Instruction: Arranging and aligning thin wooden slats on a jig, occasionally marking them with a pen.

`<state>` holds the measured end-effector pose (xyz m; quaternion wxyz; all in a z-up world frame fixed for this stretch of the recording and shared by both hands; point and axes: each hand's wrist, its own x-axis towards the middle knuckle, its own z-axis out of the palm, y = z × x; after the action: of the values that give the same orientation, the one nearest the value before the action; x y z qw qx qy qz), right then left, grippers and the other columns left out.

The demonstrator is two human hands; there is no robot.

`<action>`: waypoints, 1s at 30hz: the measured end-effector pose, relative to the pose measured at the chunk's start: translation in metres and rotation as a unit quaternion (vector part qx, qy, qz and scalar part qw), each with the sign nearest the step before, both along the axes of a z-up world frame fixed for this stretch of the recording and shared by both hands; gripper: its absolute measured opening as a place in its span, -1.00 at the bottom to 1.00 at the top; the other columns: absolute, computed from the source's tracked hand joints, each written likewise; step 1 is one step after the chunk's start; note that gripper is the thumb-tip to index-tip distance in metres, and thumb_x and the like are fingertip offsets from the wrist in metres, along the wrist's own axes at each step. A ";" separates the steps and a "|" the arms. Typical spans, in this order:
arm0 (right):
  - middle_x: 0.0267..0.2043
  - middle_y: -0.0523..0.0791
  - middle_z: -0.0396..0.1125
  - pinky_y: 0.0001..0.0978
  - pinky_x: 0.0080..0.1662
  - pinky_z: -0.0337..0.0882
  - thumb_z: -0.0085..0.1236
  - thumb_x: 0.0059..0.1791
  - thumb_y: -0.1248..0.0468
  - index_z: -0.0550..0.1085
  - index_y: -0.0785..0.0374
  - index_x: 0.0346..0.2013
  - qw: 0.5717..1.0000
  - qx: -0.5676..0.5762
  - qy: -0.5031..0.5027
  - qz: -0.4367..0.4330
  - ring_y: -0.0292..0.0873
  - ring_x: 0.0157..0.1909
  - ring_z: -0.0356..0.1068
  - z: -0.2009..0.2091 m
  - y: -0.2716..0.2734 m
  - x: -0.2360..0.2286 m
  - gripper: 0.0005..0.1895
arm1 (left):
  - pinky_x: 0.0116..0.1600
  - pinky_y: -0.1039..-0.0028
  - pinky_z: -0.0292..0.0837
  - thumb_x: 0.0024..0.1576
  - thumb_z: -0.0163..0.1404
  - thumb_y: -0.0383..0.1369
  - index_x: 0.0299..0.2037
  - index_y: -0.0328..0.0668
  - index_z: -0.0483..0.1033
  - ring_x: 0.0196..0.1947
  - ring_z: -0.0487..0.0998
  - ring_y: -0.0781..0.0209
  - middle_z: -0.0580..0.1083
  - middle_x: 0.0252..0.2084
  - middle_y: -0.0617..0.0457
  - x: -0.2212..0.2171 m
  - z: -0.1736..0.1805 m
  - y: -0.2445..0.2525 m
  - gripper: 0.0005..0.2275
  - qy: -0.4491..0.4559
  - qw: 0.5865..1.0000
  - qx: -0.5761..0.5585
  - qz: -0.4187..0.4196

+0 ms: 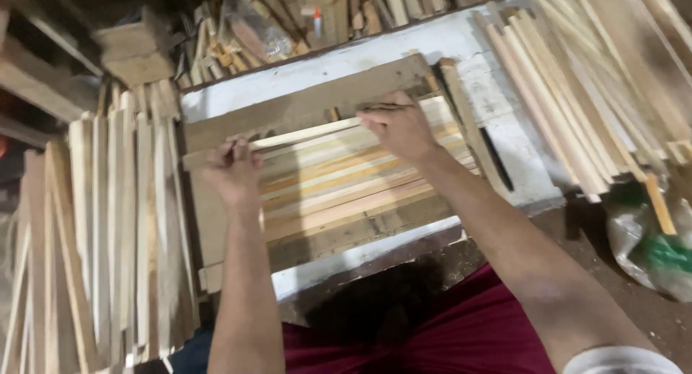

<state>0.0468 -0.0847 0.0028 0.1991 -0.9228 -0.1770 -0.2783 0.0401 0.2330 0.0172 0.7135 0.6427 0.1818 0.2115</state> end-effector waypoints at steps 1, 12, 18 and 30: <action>-0.29 -0.28 0.55 -0.38 0.14 0.42 0.22 0.06 0.00 0.67 -0.14 -0.17 1.000 -0.012 -0.012 -0.011 -0.21 0.03 0.46 -0.004 -0.001 0.000 -0.84 | -0.48 0.52 0.46 0.21 0.13 -0.51 -0.28 -0.17 0.45 -0.50 0.55 0.34 0.45 -0.34 0.04 -0.007 0.010 -0.003 -0.90 0.015 1.000 0.024 0.009; -0.13 -0.27 0.56 -0.25 0.10 0.38 0.14 0.06 0.00 0.62 -0.31 0.03 0.999 -0.030 0.013 -0.002 -0.20 0.10 0.42 -0.013 -0.004 -0.004 -0.73 | -0.19 0.49 0.58 0.15 0.25 -0.23 -0.24 0.01 0.67 -0.26 0.68 0.26 0.61 -0.32 0.15 -0.002 -0.001 0.013 -0.89 0.196 0.907 0.373 0.019; -0.03 -0.24 0.54 -0.14 0.14 0.36 0.11 0.03 -0.01 0.57 -0.29 0.13 0.997 -0.077 0.002 -0.004 -0.12 0.17 0.37 -0.018 -0.006 -0.007 -0.64 | -0.45 0.44 0.34 0.14 0.19 -0.34 -0.52 -0.03 0.61 -0.58 0.48 0.36 0.48 -0.62 0.18 0.008 0.004 0.018 -0.83 0.168 0.906 0.389 -0.005; 0.12 -0.11 0.50 -0.12 0.23 0.25 -0.15 0.10 -0.10 0.49 0.05 0.28 0.983 -0.149 0.092 -0.054 -0.07 0.24 0.37 0.014 0.024 -0.034 -0.44 | -0.32 0.42 0.50 0.08 0.29 -0.25 -0.34 -0.14 0.58 -0.41 0.67 0.12 0.59 -0.44 0.02 0.015 -0.005 0.002 -0.81 0.221 0.874 0.432 0.041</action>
<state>0.0131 -0.0611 0.0167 0.0596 -0.9720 -0.1470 -0.1733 0.0553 0.2348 0.0125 0.2969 0.9087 0.2519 0.1505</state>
